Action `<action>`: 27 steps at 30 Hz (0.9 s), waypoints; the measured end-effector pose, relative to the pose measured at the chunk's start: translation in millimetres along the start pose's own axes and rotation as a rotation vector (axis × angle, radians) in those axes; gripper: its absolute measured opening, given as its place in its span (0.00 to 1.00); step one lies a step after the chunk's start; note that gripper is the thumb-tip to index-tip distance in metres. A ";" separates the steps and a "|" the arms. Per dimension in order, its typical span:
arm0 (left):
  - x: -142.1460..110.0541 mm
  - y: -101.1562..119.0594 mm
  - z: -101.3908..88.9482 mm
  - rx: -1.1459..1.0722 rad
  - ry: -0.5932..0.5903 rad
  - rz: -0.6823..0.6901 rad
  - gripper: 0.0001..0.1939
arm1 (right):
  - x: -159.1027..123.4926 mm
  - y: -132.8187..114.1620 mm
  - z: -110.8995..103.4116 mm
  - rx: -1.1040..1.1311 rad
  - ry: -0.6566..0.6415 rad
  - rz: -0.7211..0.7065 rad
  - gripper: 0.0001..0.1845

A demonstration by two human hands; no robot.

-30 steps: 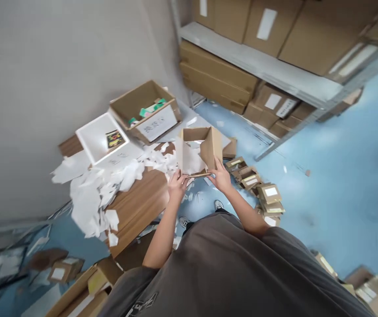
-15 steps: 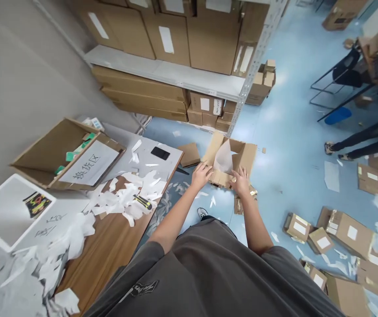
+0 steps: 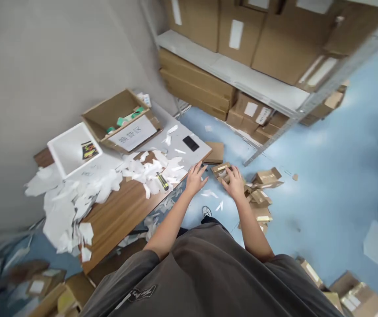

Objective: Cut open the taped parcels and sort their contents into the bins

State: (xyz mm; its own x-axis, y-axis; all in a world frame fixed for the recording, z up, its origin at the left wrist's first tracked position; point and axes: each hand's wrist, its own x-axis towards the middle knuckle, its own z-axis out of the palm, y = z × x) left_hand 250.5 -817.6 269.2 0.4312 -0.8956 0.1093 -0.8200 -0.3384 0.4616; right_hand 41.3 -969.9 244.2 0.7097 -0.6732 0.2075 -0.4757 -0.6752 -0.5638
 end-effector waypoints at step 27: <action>-667.2 -116.2 -142.5 0.107 0.777 -1.476 0.38 | -234.7 -539.2 297.6 0.240 -0.915 -1.389 0.41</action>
State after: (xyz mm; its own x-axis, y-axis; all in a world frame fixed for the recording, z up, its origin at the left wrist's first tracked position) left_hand 111.8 -139.6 268.1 0.8496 0.5239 0.0607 0.4267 -0.7504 0.5048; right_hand 285.9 -358.1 261.6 0.5835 0.7949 0.1664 0.7507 -0.4498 -0.4838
